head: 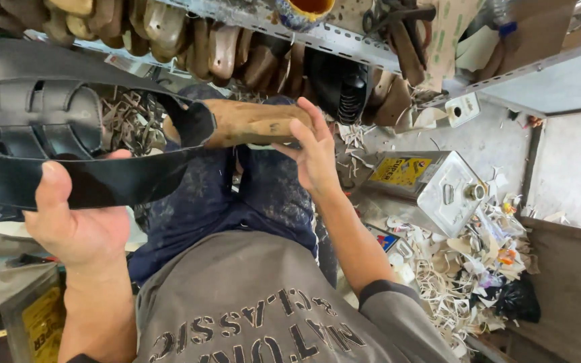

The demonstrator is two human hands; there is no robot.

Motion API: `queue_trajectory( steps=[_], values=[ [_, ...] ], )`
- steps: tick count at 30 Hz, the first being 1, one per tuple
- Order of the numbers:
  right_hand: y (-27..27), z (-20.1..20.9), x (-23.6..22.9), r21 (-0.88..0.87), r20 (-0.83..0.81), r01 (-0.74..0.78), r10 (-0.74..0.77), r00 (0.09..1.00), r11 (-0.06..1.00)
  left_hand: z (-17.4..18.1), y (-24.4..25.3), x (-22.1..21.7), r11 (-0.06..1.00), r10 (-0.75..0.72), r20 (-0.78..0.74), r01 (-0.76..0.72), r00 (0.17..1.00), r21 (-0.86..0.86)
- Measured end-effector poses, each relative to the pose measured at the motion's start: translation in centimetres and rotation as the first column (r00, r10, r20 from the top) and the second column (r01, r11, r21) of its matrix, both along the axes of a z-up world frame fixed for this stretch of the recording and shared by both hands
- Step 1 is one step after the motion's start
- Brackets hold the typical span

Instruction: The person sits on the floor and repairs a black slip-on shoe by hand. They retrieve a white foam-like insole from a plastic bag, fit it into the shoe, and press it into place. They then retrieve a second shoe from a shelf, insert a similar insole, and press it down.

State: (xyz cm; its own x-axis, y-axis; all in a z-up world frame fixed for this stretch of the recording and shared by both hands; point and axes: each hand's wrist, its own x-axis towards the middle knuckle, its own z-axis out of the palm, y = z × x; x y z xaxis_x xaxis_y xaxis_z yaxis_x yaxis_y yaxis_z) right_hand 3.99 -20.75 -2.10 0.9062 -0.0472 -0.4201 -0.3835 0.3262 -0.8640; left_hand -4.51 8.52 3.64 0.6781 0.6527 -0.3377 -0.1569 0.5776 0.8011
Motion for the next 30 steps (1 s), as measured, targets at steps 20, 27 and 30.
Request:
queue_trajectory(
  steps=[20, 27, 30],
  values=[
    [-2.1, 1.8, -3.7, -0.308, 0.613, 0.008, 0.192, 0.766, 0.951, -1.0, -10.8, 3.8, 0.825, -0.450, 0.399, 0.543, 0.799, -0.157],
    [-3.5, -0.4, -0.3, -0.633, 0.731, 0.281, 0.437, 0.525, 0.722, -10.2, -2.4, 4.4, 0.839, -0.516, 0.078, 0.522, 0.853, -0.157],
    [-2.7, -0.6, 1.1, -0.729, 0.663, 0.206, 0.600, 0.447, 0.653, -11.5, -0.7, 4.9, 0.885, -0.459, -0.157, 0.436, 0.874, -0.162]
  ],
)
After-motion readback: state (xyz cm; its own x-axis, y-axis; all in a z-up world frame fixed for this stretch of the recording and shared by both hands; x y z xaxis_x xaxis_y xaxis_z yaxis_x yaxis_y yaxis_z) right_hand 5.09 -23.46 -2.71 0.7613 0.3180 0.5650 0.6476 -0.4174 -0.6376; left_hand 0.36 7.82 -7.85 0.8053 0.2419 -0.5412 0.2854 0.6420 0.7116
